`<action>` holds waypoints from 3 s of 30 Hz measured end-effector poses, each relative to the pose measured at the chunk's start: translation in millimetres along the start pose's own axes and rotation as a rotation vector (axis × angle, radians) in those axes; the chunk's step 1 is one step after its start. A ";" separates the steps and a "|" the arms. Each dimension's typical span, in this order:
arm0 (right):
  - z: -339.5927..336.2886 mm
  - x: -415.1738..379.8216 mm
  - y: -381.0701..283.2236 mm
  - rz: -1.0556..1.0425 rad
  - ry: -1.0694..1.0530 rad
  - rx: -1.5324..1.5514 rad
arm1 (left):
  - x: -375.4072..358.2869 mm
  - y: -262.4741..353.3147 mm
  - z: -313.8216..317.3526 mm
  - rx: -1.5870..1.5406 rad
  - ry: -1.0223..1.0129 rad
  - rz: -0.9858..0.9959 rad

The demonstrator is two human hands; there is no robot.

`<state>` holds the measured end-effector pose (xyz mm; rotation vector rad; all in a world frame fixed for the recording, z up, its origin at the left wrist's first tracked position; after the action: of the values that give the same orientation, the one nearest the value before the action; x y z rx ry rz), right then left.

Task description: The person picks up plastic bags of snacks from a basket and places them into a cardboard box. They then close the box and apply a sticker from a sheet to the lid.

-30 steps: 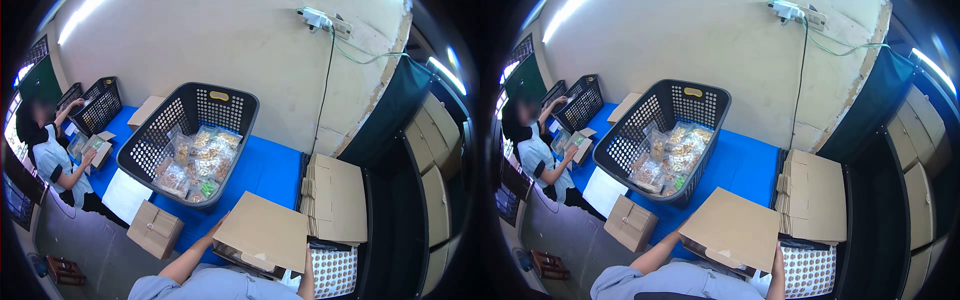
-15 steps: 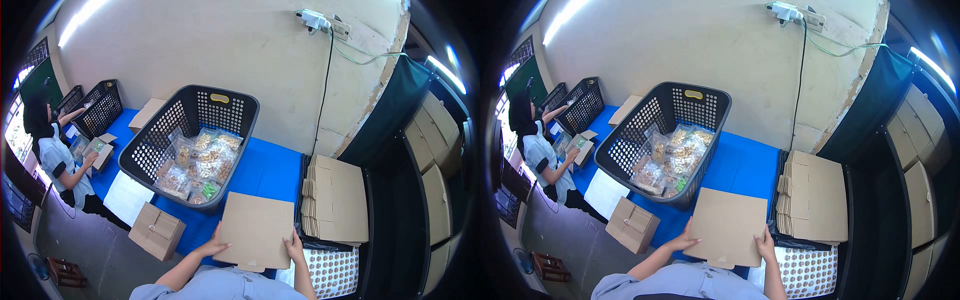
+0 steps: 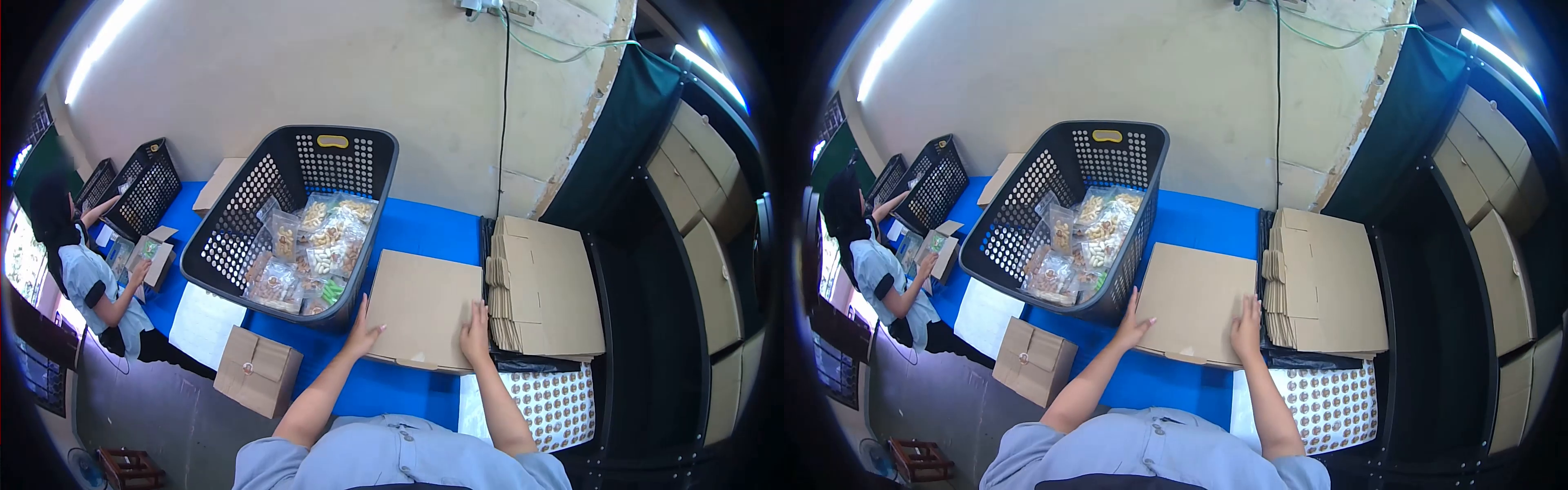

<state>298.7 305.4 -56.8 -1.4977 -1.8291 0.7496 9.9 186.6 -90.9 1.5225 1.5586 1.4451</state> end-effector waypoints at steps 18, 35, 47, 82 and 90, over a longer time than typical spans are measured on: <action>23.5 -92.1 -93.5 -0.488 -0.365 -0.332 | -22.1 -33.5 -15.2 -0.281 0.039 -0.161; 10.2 -76.8 -101.4 -0.377 -0.341 -0.331 | -56.2 -4.3 -17.1 -0.393 0.053 -0.453; 46.9 -93.6 -75.2 -0.465 -0.346 -0.612 | -57.6 -24.7 -11.5 -0.053 -0.030 -0.323; -109.2 -196.0 118.9 0.302 0.344 -0.366 | -59.7 -22.7 -8.0 -0.051 -0.056 -0.223; -122.7 -209.0 142.1 0.343 0.307 -0.304 | -64.3 -19.1 -6.3 -0.043 0.005 -0.265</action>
<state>509.7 129.6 -115.8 -2.0332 -1.5194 0.3714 12.1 129.0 -125.7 1.2350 1.6507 1.3226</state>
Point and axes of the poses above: each hand's wrist, its own x-axis towards the middle knuckle, its own z-axis out of the palm, y = z × x, the point moved 8 cm from there along x, towards the middle knuckle, and after that the axes turned 12 degrees about z, right-handed, at the moved point
